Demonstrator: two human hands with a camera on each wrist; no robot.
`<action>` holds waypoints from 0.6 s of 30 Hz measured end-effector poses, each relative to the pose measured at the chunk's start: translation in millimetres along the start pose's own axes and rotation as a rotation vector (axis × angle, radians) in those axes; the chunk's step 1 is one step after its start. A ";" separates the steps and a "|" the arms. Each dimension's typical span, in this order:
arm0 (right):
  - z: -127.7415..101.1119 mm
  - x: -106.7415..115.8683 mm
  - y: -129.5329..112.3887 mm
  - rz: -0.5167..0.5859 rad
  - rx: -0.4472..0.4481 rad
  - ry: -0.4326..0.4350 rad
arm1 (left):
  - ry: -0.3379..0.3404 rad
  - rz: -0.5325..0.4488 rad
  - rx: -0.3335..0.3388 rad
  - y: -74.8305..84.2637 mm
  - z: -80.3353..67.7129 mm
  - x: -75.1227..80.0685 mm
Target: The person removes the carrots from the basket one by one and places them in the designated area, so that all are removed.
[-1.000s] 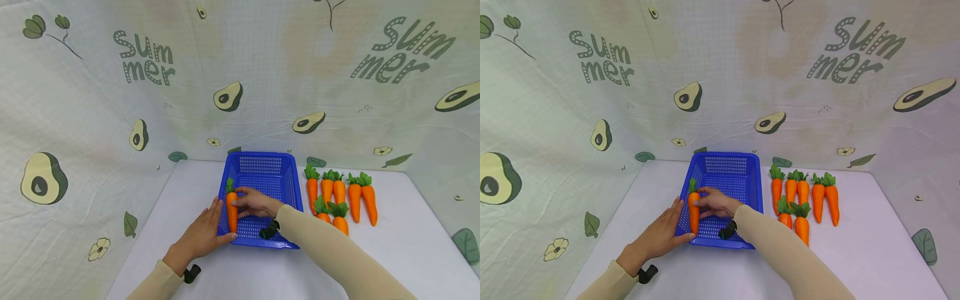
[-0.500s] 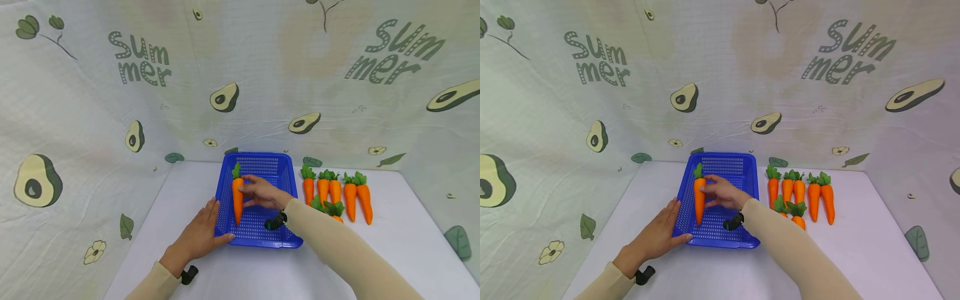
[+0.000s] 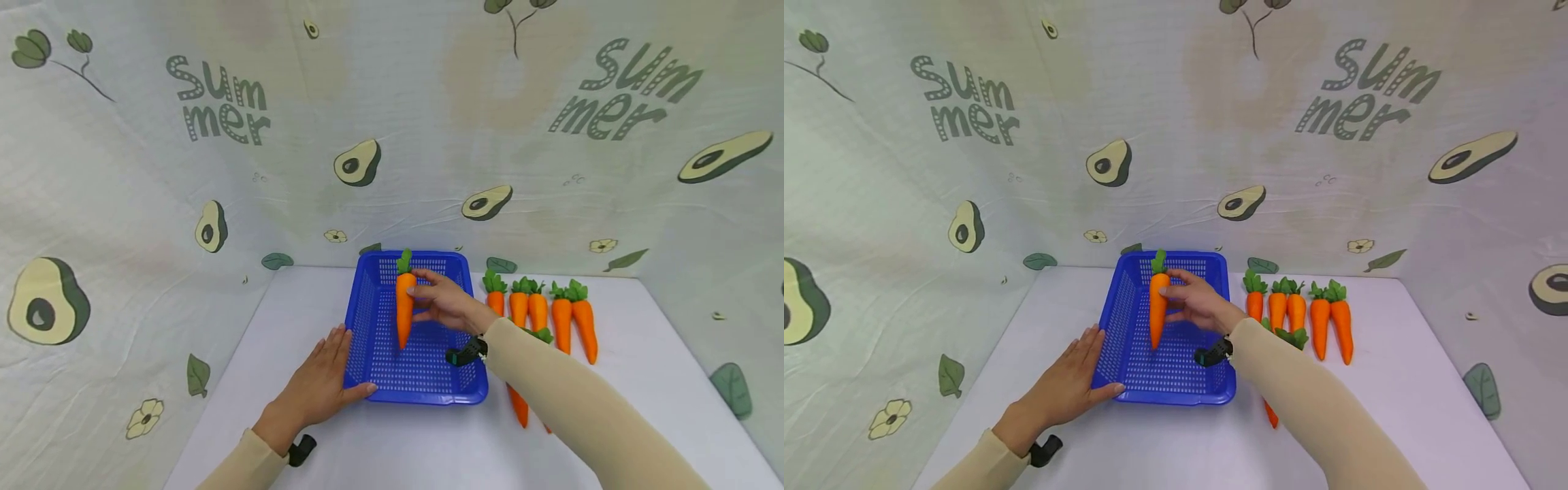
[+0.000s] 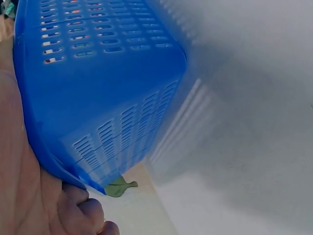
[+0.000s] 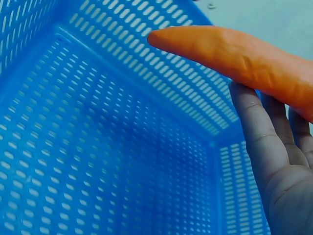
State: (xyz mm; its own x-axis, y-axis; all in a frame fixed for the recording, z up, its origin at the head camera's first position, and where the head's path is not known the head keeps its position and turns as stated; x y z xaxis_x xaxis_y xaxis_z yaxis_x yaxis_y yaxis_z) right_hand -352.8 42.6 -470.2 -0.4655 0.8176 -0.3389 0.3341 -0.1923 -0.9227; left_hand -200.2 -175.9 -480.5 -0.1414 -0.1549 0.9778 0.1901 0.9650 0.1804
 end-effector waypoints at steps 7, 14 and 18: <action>-17.4 15.6 -13.3 0.037 0.038 0.012 | -0.001 -0.022 0.002 1.2 -1.0 -1.3; -40.0 37.4 -26.0 0.012 0.045 0.045 | 0.003 -0.013 -0.010 2.4 -1.1 -0.9; -54.6 54.1 -34.3 0.003 0.056 0.074 | 0.007 -0.016 -0.020 2.4 -1.4 0.4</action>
State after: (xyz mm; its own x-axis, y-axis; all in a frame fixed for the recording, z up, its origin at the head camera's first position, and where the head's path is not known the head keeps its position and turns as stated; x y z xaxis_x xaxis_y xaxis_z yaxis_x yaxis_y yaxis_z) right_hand -344.7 123.0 -446.9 -0.4021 0.8543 -0.3294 0.2881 -0.2234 -0.9312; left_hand -198.5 -173.9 -479.6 -0.1379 -0.1715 0.9755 0.2077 0.9580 0.1978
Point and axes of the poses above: each hand's wrist, its own z-axis towards the middle knuckle, its own x-axis out of the back of the hand, y = z × x, the point moved 7 cm from there along z, towards the middle knuckle, and after that the axes turned 5 degrees about x, right-handed, at the moved point
